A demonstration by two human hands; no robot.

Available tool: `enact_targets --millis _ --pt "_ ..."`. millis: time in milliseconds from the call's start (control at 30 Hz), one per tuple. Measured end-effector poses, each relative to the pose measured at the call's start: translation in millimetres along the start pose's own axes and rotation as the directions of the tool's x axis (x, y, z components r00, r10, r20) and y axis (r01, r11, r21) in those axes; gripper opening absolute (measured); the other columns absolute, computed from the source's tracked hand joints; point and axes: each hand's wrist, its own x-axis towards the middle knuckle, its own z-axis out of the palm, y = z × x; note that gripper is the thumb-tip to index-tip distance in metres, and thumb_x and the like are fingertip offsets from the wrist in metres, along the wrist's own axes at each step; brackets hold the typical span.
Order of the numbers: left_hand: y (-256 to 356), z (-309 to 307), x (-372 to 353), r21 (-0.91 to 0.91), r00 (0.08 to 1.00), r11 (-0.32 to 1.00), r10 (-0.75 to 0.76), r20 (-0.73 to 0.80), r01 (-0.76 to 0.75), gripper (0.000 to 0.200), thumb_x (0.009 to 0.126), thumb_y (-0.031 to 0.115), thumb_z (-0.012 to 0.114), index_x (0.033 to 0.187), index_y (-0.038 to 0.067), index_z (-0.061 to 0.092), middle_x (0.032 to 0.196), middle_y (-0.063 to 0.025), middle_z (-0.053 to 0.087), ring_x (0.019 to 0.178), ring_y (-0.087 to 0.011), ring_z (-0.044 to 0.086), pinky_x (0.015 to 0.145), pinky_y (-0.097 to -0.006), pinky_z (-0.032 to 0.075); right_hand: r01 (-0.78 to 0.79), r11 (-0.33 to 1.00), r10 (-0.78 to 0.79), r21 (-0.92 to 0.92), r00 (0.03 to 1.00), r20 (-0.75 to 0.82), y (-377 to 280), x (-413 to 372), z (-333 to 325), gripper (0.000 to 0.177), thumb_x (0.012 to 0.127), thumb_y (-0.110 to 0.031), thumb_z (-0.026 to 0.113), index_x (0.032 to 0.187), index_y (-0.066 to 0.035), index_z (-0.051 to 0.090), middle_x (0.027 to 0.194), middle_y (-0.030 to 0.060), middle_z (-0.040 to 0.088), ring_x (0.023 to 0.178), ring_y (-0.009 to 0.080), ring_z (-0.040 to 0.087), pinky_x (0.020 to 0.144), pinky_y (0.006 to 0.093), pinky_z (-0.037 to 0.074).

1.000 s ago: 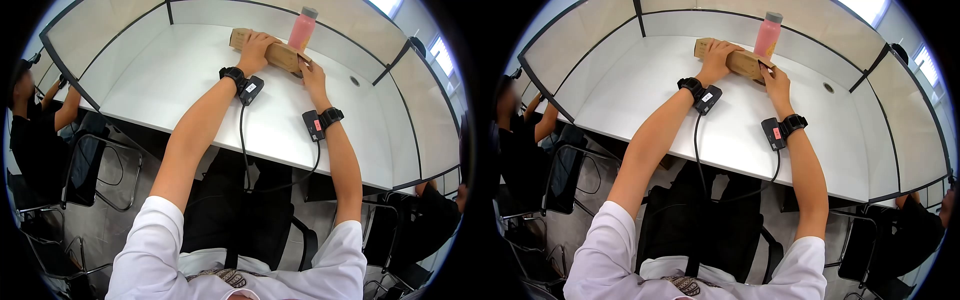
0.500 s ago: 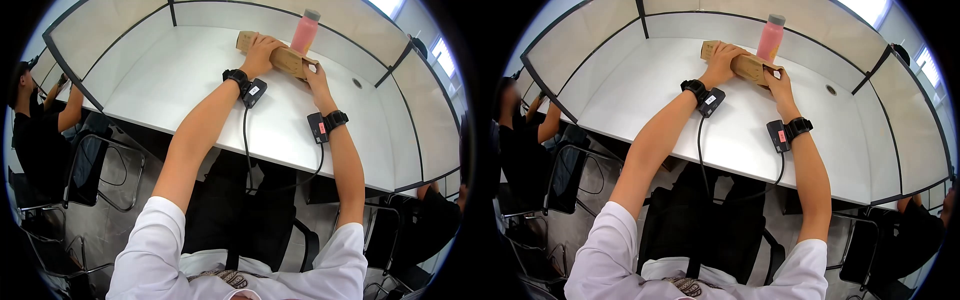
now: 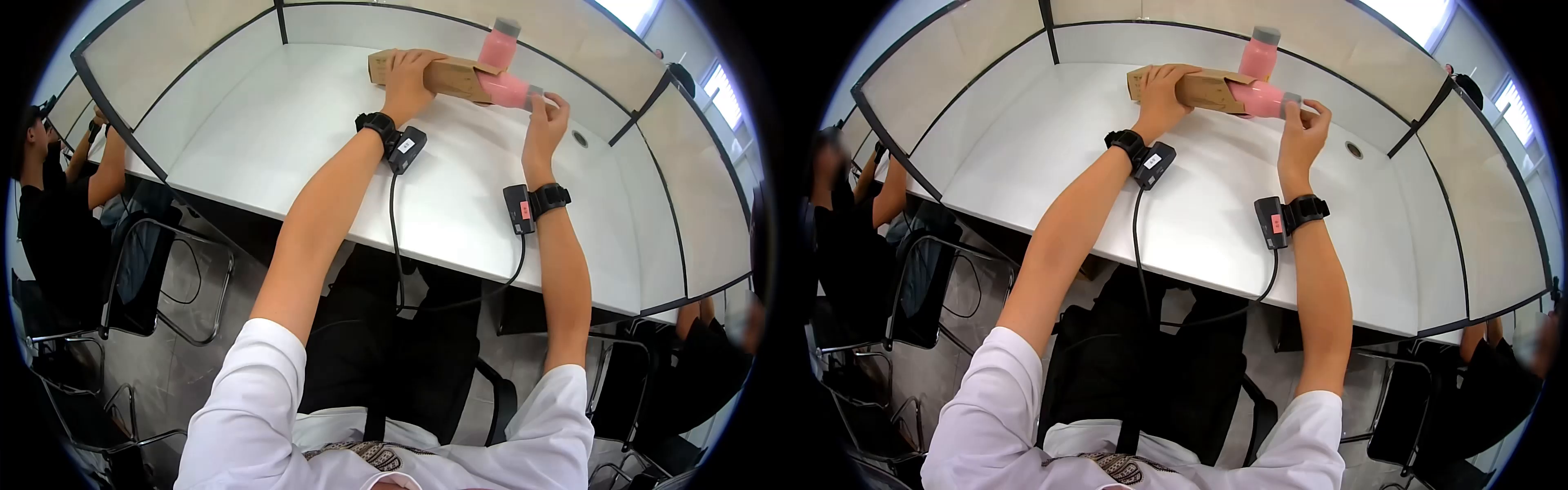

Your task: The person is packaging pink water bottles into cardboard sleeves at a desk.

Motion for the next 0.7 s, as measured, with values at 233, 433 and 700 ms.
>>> enact_targets --millis 233,433,700 --pt "-4 0 0 0.060 0.995 0.995 -0.077 -0.068 0.081 0.057 0.064 0.000 0.075 0.117 0.020 0.065 0.118 -0.0027 0.062 0.120 -0.0264 0.049 0.112 -0.0457 0.025 0.054 0.951 -0.012 0.305 0.990 -0.140 -14 12 -12 0.040 0.092 -0.013 0.063 0.122 0.000 0.040 0.095 0.0104 0.061 0.084 0.0151 0.059 0.085 0.0333 0.056" --pt "-12 -2 0 0.130 0.981 0.981 -0.127 -0.146 0.146 0.065 0.062 -0.001 0.076 0.121 0.020 0.062 0.120 -0.0038 0.060 0.120 -0.0282 0.048 0.113 -0.0467 0.025 0.096 0.980 -0.039 0.174 0.951 -0.306 -20 17 -24 0.036 0.095 -0.016 0.055 0.123 -0.002 0.037 0.108 0.0155 0.054 0.096 0.0192 0.056 0.080 0.0340 0.055" --pt "-12 -13 4 0.001 0.940 0.981 -0.186 -0.284 0.195 0.075 0.063 0.007 0.079 0.132 0.020 0.053 0.125 -0.0080 0.057 0.119 -0.0322 0.048 0.108 -0.0459 0.030 0.194 0.976 -0.219 -0.103 0.897 -0.384 -44 21 -36 0.036 0.095 -0.017 0.056 0.123 -0.005 0.037 0.116 0.0138 0.047 0.096 0.0195 0.052 0.081 0.0308 0.046"
